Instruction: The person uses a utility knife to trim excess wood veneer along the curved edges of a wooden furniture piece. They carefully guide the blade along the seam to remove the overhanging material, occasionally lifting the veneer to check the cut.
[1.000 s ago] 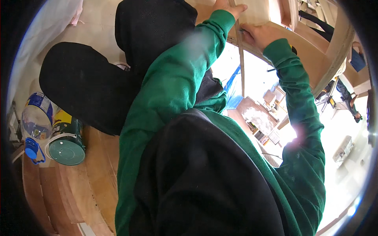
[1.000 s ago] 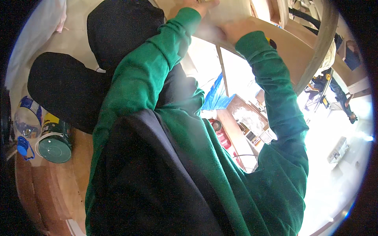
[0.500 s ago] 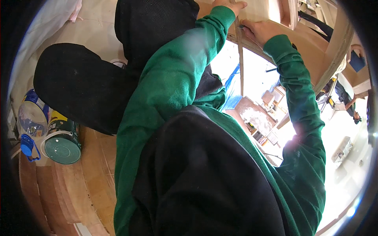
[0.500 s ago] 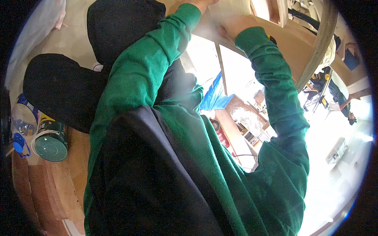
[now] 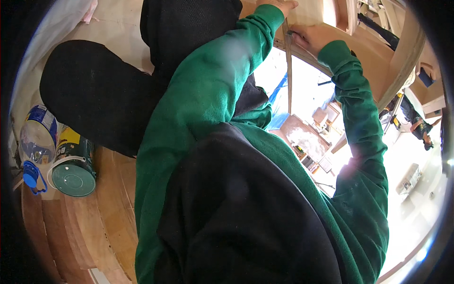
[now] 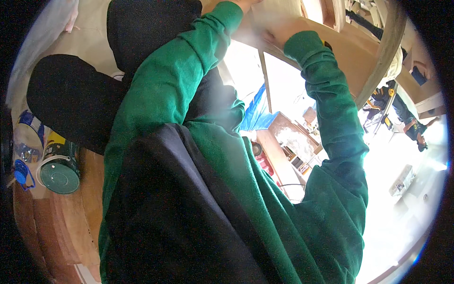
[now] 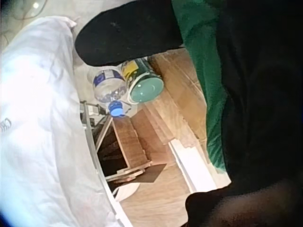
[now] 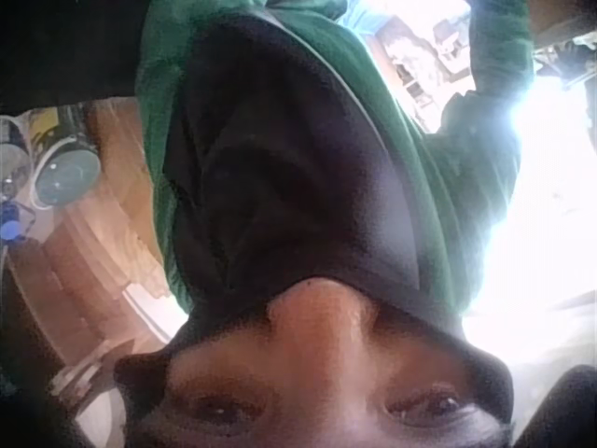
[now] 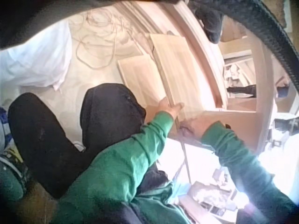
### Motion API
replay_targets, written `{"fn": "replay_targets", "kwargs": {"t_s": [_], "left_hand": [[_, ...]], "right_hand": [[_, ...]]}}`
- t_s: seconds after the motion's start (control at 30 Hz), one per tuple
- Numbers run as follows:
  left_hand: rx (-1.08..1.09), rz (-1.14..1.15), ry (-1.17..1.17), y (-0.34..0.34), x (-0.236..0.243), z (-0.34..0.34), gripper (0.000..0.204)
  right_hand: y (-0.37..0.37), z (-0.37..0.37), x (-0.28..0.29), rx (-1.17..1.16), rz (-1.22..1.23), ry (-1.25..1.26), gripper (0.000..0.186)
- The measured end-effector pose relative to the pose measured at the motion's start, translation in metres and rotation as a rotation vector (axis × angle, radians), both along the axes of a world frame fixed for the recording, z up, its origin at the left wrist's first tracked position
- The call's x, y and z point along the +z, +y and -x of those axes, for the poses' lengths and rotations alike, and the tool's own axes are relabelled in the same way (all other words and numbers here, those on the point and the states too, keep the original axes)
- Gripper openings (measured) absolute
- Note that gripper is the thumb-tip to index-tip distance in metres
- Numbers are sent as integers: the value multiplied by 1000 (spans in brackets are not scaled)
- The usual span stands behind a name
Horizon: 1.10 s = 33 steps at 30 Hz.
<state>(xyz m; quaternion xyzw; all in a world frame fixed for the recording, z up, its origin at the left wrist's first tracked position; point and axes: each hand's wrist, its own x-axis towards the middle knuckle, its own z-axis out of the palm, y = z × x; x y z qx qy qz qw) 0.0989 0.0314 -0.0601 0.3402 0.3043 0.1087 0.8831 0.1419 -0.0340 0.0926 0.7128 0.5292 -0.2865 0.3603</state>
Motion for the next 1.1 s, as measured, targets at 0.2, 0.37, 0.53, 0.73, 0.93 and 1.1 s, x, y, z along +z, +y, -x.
{"fn": "replay_targets", "kwargs": {"t_s": [0.2,0.37,0.53,0.73,0.93,1.1], "left_hand": [[-63,43,-2,-4,1,1,38],[-129,61,22,-12,-4,-1,38],[-209,84,43,-20,-8,-6,39],[-317,177,58,-26,-19,-12,40],[-260,-31,173,-22,0,0,46],[-268,-43,145,-22,-10,-6,46]], "right_hand": [[-4,-1,-3,24,72,-75,25],[-7,-4,-6,20,77,-63,25],[-7,-2,-3,33,67,-76,25],[-4,-3,-4,40,53,-69,24],[-12,-6,-6,25,62,-88,25],[0,1,-7,10,133,-110,27]]}}
